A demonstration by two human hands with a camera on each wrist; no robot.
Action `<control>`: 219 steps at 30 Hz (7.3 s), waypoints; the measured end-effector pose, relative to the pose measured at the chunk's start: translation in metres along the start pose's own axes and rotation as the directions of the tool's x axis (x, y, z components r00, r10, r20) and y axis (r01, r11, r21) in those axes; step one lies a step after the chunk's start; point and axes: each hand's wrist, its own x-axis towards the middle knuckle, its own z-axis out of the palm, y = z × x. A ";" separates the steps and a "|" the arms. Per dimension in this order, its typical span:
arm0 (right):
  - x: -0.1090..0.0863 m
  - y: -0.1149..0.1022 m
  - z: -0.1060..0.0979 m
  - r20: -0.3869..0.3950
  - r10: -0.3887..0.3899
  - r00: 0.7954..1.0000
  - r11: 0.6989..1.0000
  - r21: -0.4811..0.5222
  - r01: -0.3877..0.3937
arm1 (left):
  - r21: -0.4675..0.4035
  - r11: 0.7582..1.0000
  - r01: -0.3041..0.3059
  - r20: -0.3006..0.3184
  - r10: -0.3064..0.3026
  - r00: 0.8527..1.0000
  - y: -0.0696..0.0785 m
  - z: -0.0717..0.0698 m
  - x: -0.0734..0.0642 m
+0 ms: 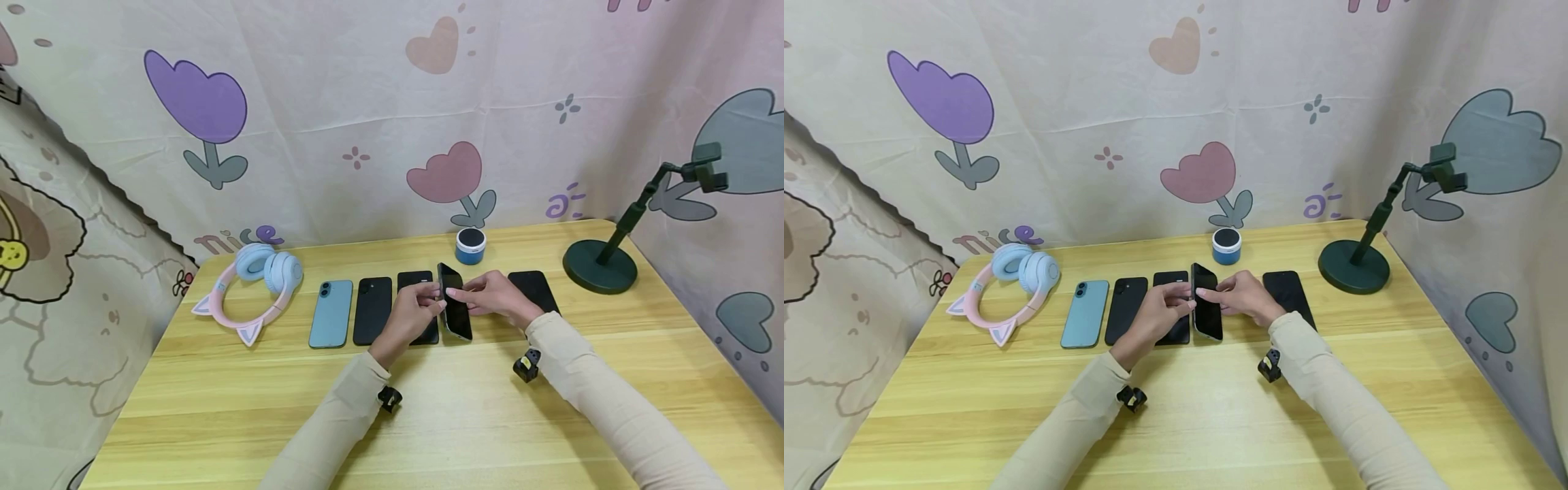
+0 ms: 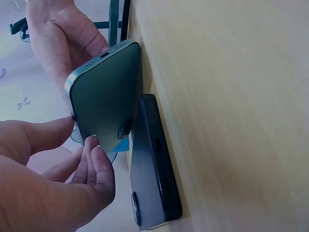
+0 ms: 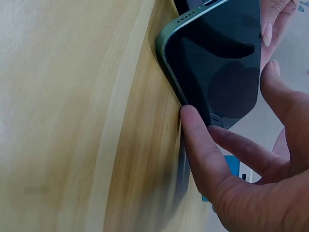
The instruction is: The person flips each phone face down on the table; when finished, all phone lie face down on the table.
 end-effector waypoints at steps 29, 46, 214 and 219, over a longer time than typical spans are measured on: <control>-0.004 -0.001 -0.002 0.078 0.018 0.997 0.984 0.173 -0.031 | -0.023 1.000 0.012 0.084 -0.010 0.996 0.006 0.008 0.003; -0.008 -0.001 -0.009 0.058 -0.057 0.997 0.976 0.213 0.044 | -0.044 0.999 0.015 0.213 -0.005 0.977 0.003 0.013 0.001; -0.029 0.034 -0.074 -0.250 0.021 0.968 0.946 -0.309 -0.100 | 0.708 0.705 -0.044 0.086 -0.024 0.996 0.032 0.111 0.020; -0.029 0.032 -0.073 -0.237 0.015 0.971 0.954 -0.288 -0.085 | 0.667 0.745 -0.025 0.070 -0.030 0.997 0.033 0.109 0.018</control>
